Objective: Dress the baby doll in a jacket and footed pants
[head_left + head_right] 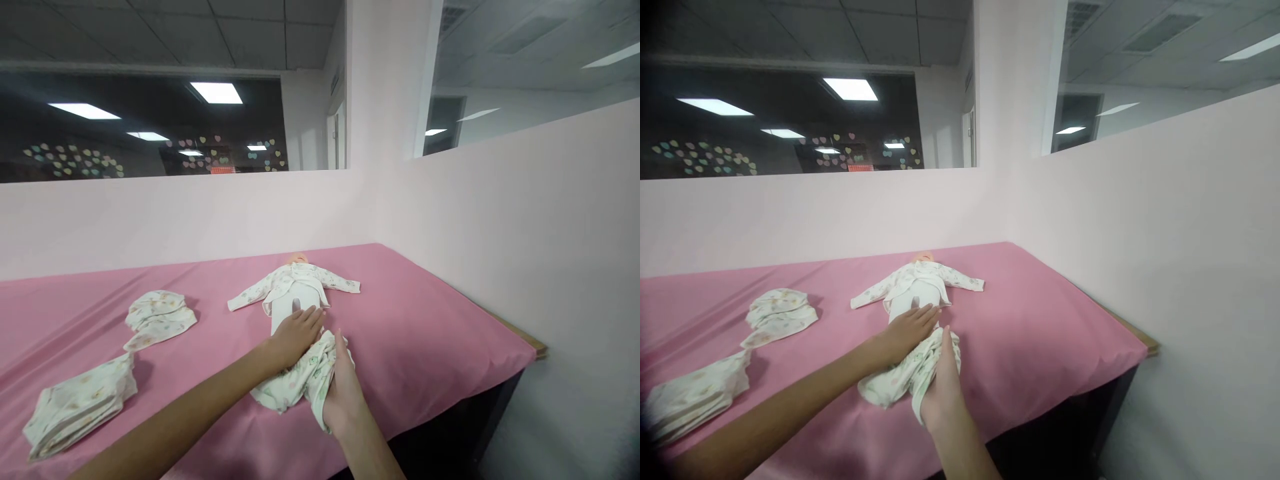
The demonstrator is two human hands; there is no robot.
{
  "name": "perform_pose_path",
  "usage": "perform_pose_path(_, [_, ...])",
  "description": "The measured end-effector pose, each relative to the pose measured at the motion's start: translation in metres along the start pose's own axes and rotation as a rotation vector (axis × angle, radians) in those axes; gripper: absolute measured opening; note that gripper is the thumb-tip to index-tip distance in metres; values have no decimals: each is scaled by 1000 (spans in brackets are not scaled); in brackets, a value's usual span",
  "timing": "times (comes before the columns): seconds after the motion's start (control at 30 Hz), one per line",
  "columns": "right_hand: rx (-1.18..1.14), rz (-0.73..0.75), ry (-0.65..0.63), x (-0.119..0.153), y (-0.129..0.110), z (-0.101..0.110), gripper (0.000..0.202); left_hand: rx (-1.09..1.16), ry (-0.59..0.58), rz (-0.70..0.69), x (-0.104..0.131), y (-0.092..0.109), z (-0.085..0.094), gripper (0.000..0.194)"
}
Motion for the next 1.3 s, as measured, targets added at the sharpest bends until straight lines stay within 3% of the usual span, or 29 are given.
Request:
perform_pose_path(0.13, [42, 26, -3, 0, 0, 0, 43, 269, 57, 176, 29, 10, 35, 40])
perform_pose_path(0.23, [89, 11, -10, 2, 1, 1, 44, 392, 56, 170, 51, 36, 46, 48])
perform_pose_path(0.33, [134, 4, -9, 3, 1, 4, 43, 350, 58, 184, 62, 54, 40, 54])
perform_pose_path(0.57, [212, 33, 37, -2, 7, 15, 44, 124, 44, 285, 49, 63, 26, 60])
perform_pose_path(0.7, [218, 125, 97, -8, 7, 21, 34, 67, 60, 381, 37, 61, 19, 47])
perform_pose_path(0.87, [119, 128, 72, -14, 7, 22, 25, 98, 58, 385, 30, 52, 9, 38])
perform_pose_path(0.93, [75, 113, 57, -16, 8, 20, 22, 237, 77, 390, 31, 42, 12, 32])
perform_pose_path(1.03, [29, 93, 40, -18, 7, 15, 15, 627, 134, 382, 35, 23, 19, 25])
perform_pose_path(1.13, [-31, 85, 48, -21, 5, 12, 23, 952, 91, 326, 38, 8, 17, 34])
perform_pose_path(1.2, [-73, 105, 47, -21, 3, 11, 29, 920, 69, 309, 38, -1, 12, 38])
perform_pose_path(1.3, [-78, 135, 23, -17, 1, 12, 25, 627, 117, 312, 37, -13, 4, 37])
Point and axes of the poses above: each hand's wrist, its own x-axis away from the middle knuckle, its own z-axis out of the back of the hand, y = z × x, the point moved 5 cm from there along -x, towards the middle knuckle, and after that the axes turned 1 degree about -x, right-handed, at the moved point
